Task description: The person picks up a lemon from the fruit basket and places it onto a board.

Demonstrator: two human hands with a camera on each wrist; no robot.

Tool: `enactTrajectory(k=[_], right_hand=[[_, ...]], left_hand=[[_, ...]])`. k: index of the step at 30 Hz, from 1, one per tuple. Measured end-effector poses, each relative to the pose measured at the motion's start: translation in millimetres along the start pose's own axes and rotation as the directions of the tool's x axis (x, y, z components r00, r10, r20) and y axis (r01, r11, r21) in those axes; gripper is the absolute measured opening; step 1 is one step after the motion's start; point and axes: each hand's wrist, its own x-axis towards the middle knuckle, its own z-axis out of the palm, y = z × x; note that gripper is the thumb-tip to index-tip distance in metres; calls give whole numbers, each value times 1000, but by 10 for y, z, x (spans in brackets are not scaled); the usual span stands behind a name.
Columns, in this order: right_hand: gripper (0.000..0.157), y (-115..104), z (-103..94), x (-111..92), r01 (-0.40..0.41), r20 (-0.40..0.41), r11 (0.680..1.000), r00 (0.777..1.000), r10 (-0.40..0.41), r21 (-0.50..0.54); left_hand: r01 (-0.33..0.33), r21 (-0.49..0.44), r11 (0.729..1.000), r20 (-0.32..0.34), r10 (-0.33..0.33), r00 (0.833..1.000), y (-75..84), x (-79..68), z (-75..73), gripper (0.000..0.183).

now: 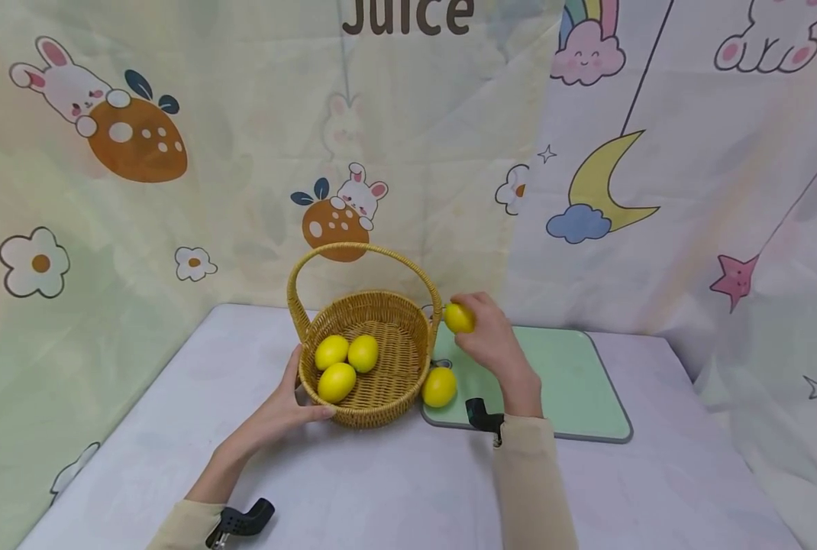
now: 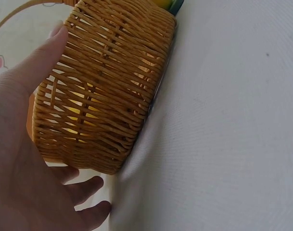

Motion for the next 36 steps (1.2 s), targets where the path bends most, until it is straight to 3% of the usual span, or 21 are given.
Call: enactTrajectory(k=[10, 16, 18, 25, 36], right_hand=[[56, 216, 381, 88, 19, 86, 999, 996, -16, -41], [68, 322, 506, 100, 25, 145, 998, 989, -17, -58], [72, 327, 531, 94, 19, 165, 998, 986, -8, -62], [65, 289, 537, 42, -29, 225, 994, 973, 51, -101], [65, 216, 462, 47, -59, 243, 994, 967, 81, -95]], left_hand=[[3, 1, 1000, -5, -3, 1000, -9, -7, 9, 133], [5, 1, 1000, -5, -5, 1000, -13, -15, 10, 132], [5, 0, 1000, -6, -5, 1000, -14, -19, 9, 132], [-1, -13, 1000, -7, 1, 1000, -8, -28, 6, 131], [-2, 0, 1000, -8, 2, 1000, -25, -5, 1, 133]])
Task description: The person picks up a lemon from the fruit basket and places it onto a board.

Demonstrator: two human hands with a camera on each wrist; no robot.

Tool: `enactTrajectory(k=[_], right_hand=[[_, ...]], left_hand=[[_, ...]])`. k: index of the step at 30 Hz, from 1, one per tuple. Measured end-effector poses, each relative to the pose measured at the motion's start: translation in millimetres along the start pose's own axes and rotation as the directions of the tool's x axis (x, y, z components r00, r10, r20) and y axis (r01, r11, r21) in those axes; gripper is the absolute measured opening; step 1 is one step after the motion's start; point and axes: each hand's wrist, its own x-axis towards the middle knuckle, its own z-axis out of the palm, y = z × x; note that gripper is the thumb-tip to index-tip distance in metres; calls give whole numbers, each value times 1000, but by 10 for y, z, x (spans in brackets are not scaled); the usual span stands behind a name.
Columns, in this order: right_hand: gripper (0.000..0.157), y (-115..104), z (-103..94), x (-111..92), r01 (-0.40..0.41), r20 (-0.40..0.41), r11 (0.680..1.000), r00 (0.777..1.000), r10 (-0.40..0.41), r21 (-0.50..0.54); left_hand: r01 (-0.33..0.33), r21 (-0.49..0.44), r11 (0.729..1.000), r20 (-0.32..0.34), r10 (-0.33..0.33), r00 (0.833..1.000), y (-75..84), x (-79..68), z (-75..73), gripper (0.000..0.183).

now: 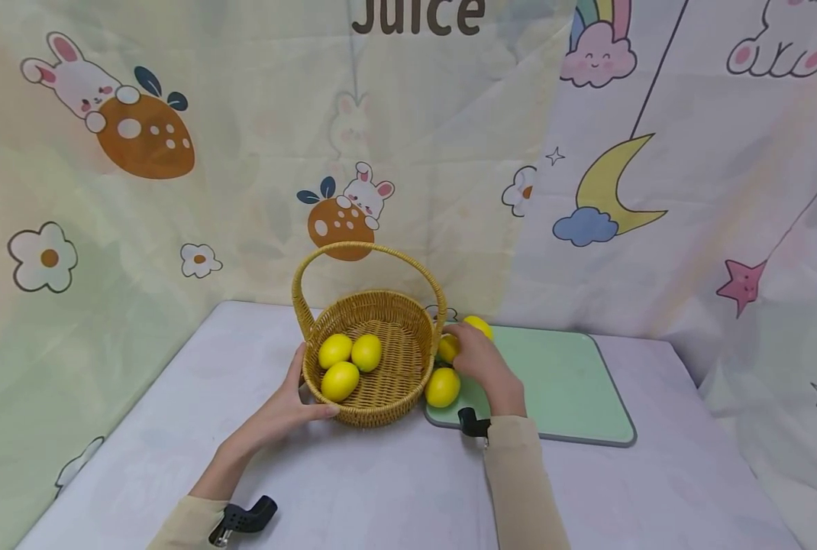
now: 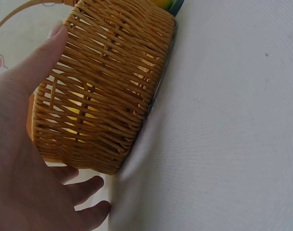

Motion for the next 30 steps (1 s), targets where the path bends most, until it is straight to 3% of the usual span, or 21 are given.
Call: enactTrajectory(k=[13, 30], right_hand=[[57, -180, -331, -197, -19, -14, 999, 1000, 19, 41], [54, -605, -679, -535, 53, -58, 998, 997, -51, 35]], left_hand=[[6, 4, 1000, -3, -6, 1000, -4, 1, 6, 134], [-10, -3, 1000, 3, 10, 1000, -4, -6, 1, 133]])
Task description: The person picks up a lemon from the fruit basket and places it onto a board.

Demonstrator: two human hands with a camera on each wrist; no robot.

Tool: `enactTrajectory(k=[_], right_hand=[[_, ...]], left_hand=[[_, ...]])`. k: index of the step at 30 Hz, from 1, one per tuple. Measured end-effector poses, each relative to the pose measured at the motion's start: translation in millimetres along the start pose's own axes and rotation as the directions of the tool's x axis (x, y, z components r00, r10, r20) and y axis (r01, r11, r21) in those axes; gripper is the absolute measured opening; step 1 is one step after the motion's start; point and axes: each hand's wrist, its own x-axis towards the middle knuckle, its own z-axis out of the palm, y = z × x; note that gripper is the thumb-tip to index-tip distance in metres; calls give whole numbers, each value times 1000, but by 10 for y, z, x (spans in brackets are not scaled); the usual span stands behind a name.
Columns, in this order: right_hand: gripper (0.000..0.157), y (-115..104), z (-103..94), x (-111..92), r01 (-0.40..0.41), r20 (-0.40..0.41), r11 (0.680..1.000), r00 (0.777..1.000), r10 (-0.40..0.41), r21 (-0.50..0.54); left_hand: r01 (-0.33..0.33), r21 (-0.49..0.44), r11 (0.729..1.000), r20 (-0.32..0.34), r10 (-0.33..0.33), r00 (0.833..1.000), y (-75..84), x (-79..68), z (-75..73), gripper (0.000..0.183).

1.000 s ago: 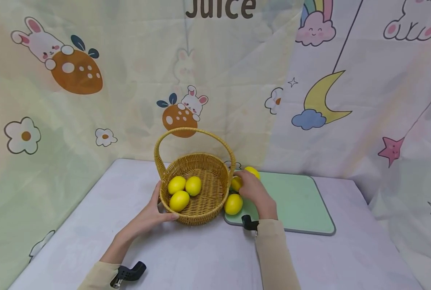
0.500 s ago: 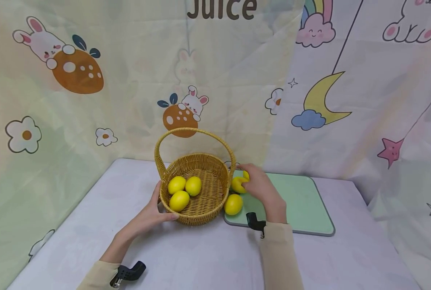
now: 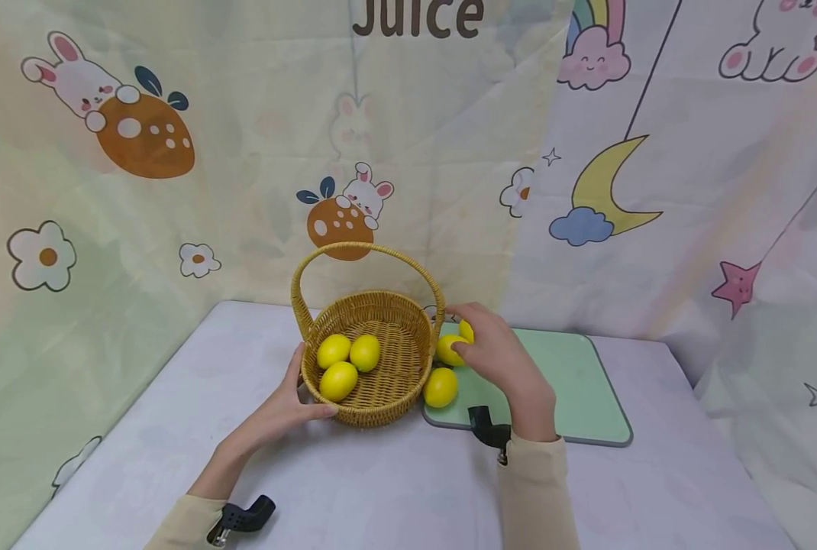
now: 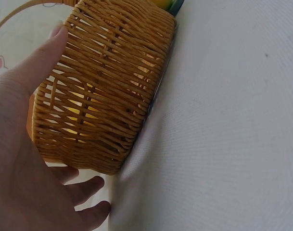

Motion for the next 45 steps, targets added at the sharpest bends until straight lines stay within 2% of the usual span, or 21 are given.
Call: enactTrajectory(k=[6, 11, 15, 19, 26, 29, 36, 45], right_hand=[[50, -192, -10, -79, 65, -12, 998, 998, -65, 21], [52, -331, 111, -59, 155, 19, 987, 988, -155, 40], [54, -406, 289, 6, 164, 91, 985, 981, -170, 60], [54, -391, 533, 124, 149, 170, 984, 972, -163, 93], [52, -379, 941, 266, 205, 259, 966, 936, -240, 158], [51, -437, 1085, 294, 229, 273, 964, 927, -259, 136], [52, -585, 1373, 370, 302, 292, 953, 912, -290, 4], [50, -614, 1464, 385, 309, 278, 950, 916, -288, -33]], left_hand=[[3, 12, 1000, -1, -3, 1000, -11, 20, -9, 135], [4, 17, 1000, -2, -4, 1000, -3, 26, -12, 136], [6, 12, 1000, -1, -6, 1000, 0, 27, -11, 135], [8, 5, 1000, 2, -8, 1000, -9, 24, -8, 134], [16, 1, 1000, 5, -16, 1000, -20, 7, -5, 132], [17, 0, 1000, 6, -17, 1000, -28, 4, -9, 133], [17, 7, 1000, 4, -17, 1000, -29, 7, -16, 134], [25, 5, 1000, 12, -25, 1000, -23, 19, -6, 133]])
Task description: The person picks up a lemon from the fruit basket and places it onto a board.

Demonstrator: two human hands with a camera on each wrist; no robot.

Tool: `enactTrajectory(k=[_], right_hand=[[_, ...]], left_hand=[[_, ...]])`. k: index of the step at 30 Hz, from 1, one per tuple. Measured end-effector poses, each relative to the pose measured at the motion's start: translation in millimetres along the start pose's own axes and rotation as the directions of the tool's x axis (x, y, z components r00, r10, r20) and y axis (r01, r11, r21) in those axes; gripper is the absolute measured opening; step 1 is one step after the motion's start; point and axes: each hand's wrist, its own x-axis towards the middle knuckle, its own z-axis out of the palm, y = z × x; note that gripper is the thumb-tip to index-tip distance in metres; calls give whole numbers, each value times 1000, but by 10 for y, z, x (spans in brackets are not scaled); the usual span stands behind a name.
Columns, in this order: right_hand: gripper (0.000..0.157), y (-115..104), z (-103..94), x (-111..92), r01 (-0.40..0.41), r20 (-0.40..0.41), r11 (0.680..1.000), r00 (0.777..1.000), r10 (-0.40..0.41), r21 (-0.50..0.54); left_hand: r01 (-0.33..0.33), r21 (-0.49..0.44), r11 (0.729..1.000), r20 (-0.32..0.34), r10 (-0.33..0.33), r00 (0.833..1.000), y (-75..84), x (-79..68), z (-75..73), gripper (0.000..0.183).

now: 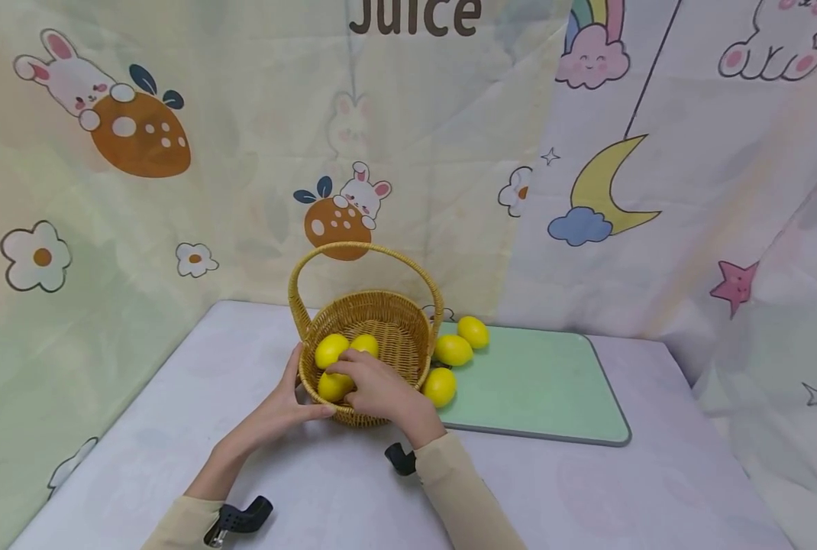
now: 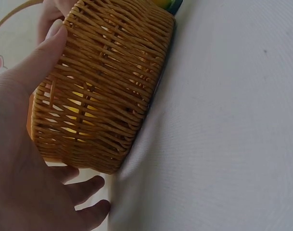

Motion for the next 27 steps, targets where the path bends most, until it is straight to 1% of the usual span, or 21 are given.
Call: enactTrajectory(k=[2, 8, 15, 18, 22, 25, 27], right_hand=[[48, 0, -1, 4, -13, 6, 1000, 1000, 13, -6], [42, 7, -2, 11, -61, 54, 998, 997, 60, 23], [43, 64, -1, 27, -103, 87, 991, 992, 95, 87], [40, 91, -10, 34, -85, 77, 993, 994, 79, 85], [36, 116, -24, 32, -60, 43, 996, 997, 58, 67], [38, 115, -54, 7, -62, 20, 997, 998, 61, 46], [41, 95, -100, -25, -62, 6, 997, 998, 61, 40]], left_hand=[[6, 1, 1000, -1, -6, 1000, -3, -2, -1, 133], [5, -3, 1000, 0, -5, 1000, -5, -2, 1, 132], [-11, -17, 1000, -2, 10, 1000, 23, -5, 7, 133], [-10, -12, 1000, -8, 10, 1000, 26, -11, 9, 134], [0, -1, 1000, -12, 0, 1000, 26, -18, 12, 136], [-1, 1, 1000, -10, 1, 1000, 24, -15, 16, 135], [-9, -3, 1000, -9, 9, 1000, 22, -8, 14, 134]])
